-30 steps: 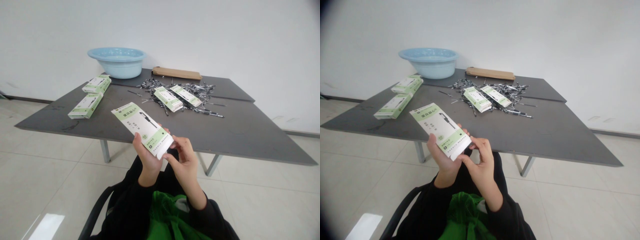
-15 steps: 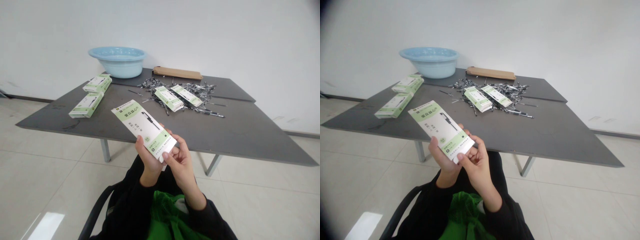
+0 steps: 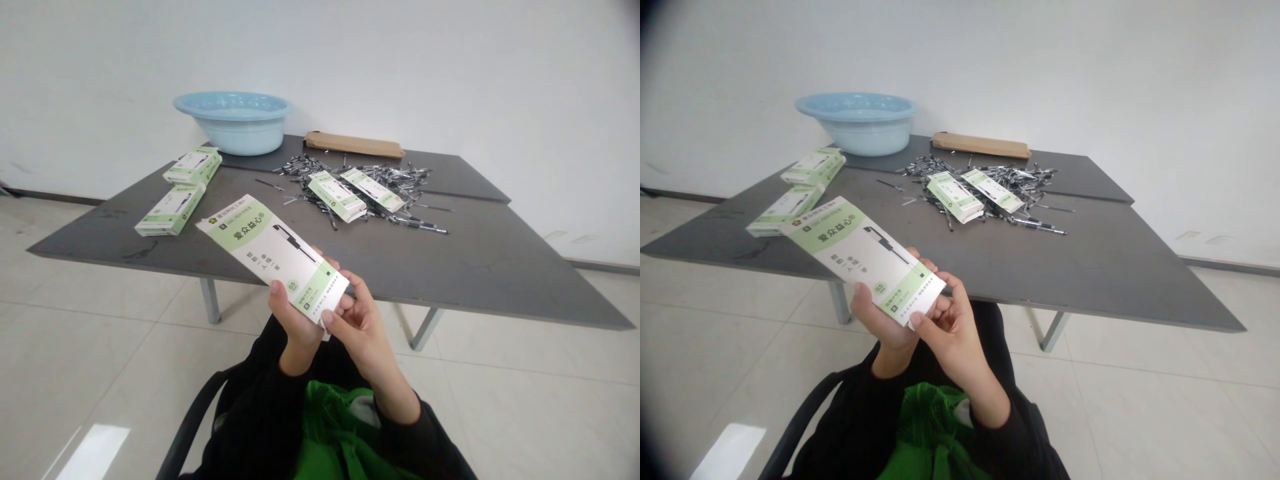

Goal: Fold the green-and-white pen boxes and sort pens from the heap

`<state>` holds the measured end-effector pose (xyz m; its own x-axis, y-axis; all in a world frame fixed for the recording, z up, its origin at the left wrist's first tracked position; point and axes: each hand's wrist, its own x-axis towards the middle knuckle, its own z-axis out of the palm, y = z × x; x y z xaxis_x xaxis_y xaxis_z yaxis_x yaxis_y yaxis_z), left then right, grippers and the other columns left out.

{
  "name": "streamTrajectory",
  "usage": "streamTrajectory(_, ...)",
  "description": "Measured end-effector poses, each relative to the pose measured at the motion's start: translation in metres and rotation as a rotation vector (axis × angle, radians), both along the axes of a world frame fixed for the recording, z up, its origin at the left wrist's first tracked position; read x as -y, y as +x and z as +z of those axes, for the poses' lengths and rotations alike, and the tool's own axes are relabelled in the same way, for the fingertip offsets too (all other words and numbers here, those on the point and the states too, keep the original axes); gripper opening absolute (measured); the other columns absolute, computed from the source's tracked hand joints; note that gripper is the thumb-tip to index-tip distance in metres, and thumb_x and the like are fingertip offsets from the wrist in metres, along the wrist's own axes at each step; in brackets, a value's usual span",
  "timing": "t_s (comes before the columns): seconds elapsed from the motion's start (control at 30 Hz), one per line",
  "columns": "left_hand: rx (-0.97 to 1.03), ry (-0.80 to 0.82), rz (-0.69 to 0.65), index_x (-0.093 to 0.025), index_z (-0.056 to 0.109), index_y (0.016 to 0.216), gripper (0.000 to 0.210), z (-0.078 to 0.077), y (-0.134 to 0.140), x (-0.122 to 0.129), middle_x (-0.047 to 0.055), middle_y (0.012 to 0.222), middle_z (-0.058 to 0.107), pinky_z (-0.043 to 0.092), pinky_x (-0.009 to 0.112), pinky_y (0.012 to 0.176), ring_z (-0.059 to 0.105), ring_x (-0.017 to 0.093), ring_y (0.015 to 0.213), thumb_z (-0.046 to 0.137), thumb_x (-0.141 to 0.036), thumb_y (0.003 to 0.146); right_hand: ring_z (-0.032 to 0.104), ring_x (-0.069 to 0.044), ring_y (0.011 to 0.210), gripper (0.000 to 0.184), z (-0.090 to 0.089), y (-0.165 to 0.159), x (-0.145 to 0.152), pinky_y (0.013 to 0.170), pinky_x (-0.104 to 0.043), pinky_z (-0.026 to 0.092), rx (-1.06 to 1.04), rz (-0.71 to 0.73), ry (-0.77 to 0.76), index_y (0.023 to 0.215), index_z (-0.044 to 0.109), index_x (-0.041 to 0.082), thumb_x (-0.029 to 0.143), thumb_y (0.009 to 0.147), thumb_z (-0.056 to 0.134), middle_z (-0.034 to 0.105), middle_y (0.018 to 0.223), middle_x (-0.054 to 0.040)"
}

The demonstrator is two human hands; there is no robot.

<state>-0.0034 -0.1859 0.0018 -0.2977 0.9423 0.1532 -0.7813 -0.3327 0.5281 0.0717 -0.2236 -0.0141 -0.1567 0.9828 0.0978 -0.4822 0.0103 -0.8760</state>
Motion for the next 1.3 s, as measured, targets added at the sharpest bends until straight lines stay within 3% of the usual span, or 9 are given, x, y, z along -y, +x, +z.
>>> streamTrajectory(0.17,0.030,0.004,-0.007,-0.022,0.066,0.113,0.053,0.004,0.002,0.002,0.006,0.091,0.064,0.057,0.032,0.066,0.065,0.021,0.075,0.062,-0.062,0.079,0.073,-0.016,0.076,0.062,0.000,0.003,0.000,0.071,-0.029,0.058,-0.035,0.074,0.012,0.125,0.039,0.030,0.029,0.080,0.081,0.077,0.091,0.0001)
streamTrajectory(0.33,0.008,-0.017,-0.006,-0.020,0.065,0.110,0.054,0.003,0.002,0.001,0.006,0.090,0.064,0.057,0.034,0.067,0.065,0.021,0.073,0.057,-0.064,0.080,0.074,-0.019,0.086,0.062,-0.001,0.001,0.001,0.079,-0.034,0.059,-0.053,0.043,-0.015,0.125,0.039,0.030,0.030,0.079,0.081,0.077,0.098,-0.0027)
streamTrajectory(0.63,-0.058,0.001,-0.044,-0.023,0.066,0.112,0.052,-0.005,-0.002,0.000,0.008,0.097,0.066,0.059,0.039,0.071,0.066,0.025,0.078,0.054,-0.064,0.082,0.070,-0.015,0.076,0.061,0.002,0.001,0.004,0.075,-0.030,0.058,-0.094,0.052,-0.094,0.124,0.041,0.029,0.025,0.078,0.082,0.076,0.092,0.0003)
streamTrajectory(0.8,-0.099,-0.020,-0.030,-0.024,0.066,0.113,0.054,-0.006,-0.001,0.000,0.009,0.098,0.068,0.060,0.039,0.070,0.069,0.026,0.082,0.053,-0.066,0.082,0.072,-0.018,0.087,0.067,0.002,0.002,0.002,0.086,-0.036,0.057,-0.086,0.085,-0.096,0.126,0.037,0.030,0.028,0.077,0.083,0.075,0.099,-0.0013)
streamTrajectory(0.93,-0.063,-0.086,-0.036,-0.024,0.066,0.114,0.051,-0.004,-0.002,0.002,0.009,0.091,0.070,0.060,0.038,0.068,0.070,0.026,0.080,0.051,-0.064,0.085,0.071,-0.021,0.097,0.067,0.003,0.004,0.001,0.091,-0.039,0.056,0.003,0.078,-0.052,0.127,0.036,0.030,0.033,0.078,0.082,0.072,0.106,-0.0044)
streamTrajectory(1.07,-0.009,-0.190,-0.106,-0.019,0.070,0.103,0.046,0.005,-0.008,0.007,0.010,0.086,0.072,0.056,0.030,0.056,0.069,0.022,0.072,0.059,-0.059,0.084,0.066,-0.022,0.104,0.063,0.003,0.003,0.007,0.092,-0.040,0.055,0.159,-0.042,0.065,0.129,0.038,0.032,0.031,0.081,0.079,0.066,0.117,-0.0067)
streamTrajectory(1.2,-0.015,-0.329,-0.178,-0.016,0.070,0.096,0.058,0.012,-0.015,0.009,0.010,0.078,0.072,0.043,0.025,0.040,0.061,0.017,0.053,0.055,-0.069,0.081,0.061,-0.019,0.086,0.055,-0.003,0.001,0.013,0.082,-0.036,0.054,0.320,-0.114,0.165,0.128,0.044,0.032,0.027,0.083,0.075,0.061,0.096,-0.0018)
streamTrajectory(1.3,-0.015,-0.372,-0.175,-0.014,0.068,0.094,0.060,0.015,-0.017,0.008,0.009,0.074,0.070,0.047,0.027,0.044,0.062,0.018,0.054,0.052,-0.069,0.081,0.054,-0.018,0.080,0.049,-0.006,0.004,0.012,0.078,-0.034,0.050,0.453,-0.170,0.229,0.127,0.049,0.032,0.025,0.084,0.072,0.054,0.089,0.0003)
